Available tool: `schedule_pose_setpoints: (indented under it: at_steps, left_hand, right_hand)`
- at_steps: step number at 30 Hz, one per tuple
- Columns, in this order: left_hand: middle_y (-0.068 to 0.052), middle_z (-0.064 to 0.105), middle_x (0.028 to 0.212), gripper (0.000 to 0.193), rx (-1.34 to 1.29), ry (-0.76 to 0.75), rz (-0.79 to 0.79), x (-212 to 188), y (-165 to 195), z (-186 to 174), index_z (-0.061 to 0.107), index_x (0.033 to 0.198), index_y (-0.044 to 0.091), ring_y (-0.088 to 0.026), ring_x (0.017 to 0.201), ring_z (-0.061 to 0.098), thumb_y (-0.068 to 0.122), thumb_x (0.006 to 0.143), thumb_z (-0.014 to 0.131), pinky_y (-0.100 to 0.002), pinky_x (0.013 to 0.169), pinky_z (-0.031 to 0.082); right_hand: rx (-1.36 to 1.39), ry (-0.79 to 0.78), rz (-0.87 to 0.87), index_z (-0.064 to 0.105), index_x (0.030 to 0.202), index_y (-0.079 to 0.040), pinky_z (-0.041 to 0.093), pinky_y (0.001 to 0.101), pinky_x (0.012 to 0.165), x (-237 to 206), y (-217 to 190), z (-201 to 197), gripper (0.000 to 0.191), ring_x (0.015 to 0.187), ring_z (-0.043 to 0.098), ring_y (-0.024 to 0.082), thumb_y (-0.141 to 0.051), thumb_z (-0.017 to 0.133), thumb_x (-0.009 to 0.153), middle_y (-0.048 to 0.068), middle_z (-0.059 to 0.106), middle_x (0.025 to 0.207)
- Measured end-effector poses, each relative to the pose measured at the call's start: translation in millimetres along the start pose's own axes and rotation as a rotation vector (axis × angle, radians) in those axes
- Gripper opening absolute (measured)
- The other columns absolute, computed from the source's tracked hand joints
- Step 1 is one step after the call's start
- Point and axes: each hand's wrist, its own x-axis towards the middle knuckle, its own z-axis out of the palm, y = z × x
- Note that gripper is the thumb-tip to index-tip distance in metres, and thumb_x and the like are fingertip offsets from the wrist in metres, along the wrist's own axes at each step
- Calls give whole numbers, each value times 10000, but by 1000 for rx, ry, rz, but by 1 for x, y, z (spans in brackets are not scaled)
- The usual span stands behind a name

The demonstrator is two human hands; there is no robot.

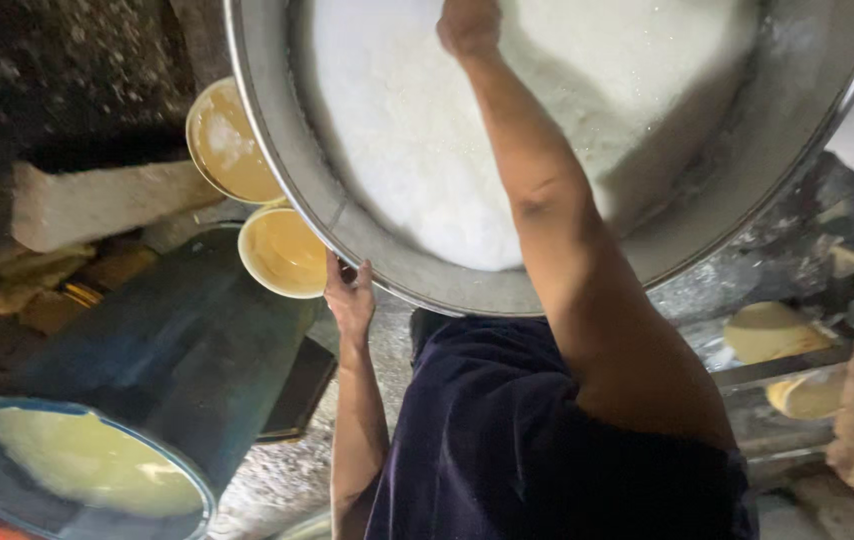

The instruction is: The person uses a metal ladle to scoop yellowish liquid from a large blue basin and pour it into smaller bowls on the floor, then uses a flat skimmer to repeatedly skim white foam from the surface of a large vat of white liquid, moving around the vats and continuing to ladle liquid between containers.

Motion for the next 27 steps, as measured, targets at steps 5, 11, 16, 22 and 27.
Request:
schedule_pose_setpoints:
  at_steps: [5,11,16,22,27]
  left_hand:
    - [-93,721,942,531,0,-3,-59,-1,14,12,497,1433,-21,-140,803,690,26,937,683,-284,715,558]
    - [-93,694,829,471,22,-40,-68,-12,14,-2,546,1393,-8,-150,700,657,54,945,674,-298,640,535]
    - [-100,702,869,523,45,-17,-2,-23,24,-3,527,1426,9,-163,718,666,62,926,673,-310,660,543]
    - [-97,718,906,536,-45,-44,27,-34,32,-8,516,1431,17,-164,759,677,85,923,673,-319,679,550]
    - [-102,703,916,564,-110,-89,84,-44,33,-19,499,1471,21,-165,774,655,88,938,670,-328,708,542]
  right_hand:
    - [76,5,124,489,1248,-43,579,512,833,-17,-8,-12,346,961,717,418,-105,567,917,222,723,1060]
    - [117,-127,202,448,1229,-53,588,513,850,-82,-11,-17,274,1008,720,410,-125,538,981,243,718,1069]
    - [102,-146,222,443,1229,-38,579,515,869,-135,13,-27,298,1015,714,417,-121,554,965,258,714,1071]
    - [119,-169,286,445,1279,-72,560,525,910,-202,48,-59,381,1062,694,435,-122,598,934,260,705,1106]
    - [81,-143,342,456,1286,-45,550,527,943,-259,76,-92,417,1108,681,441,-134,630,917,260,697,1153]
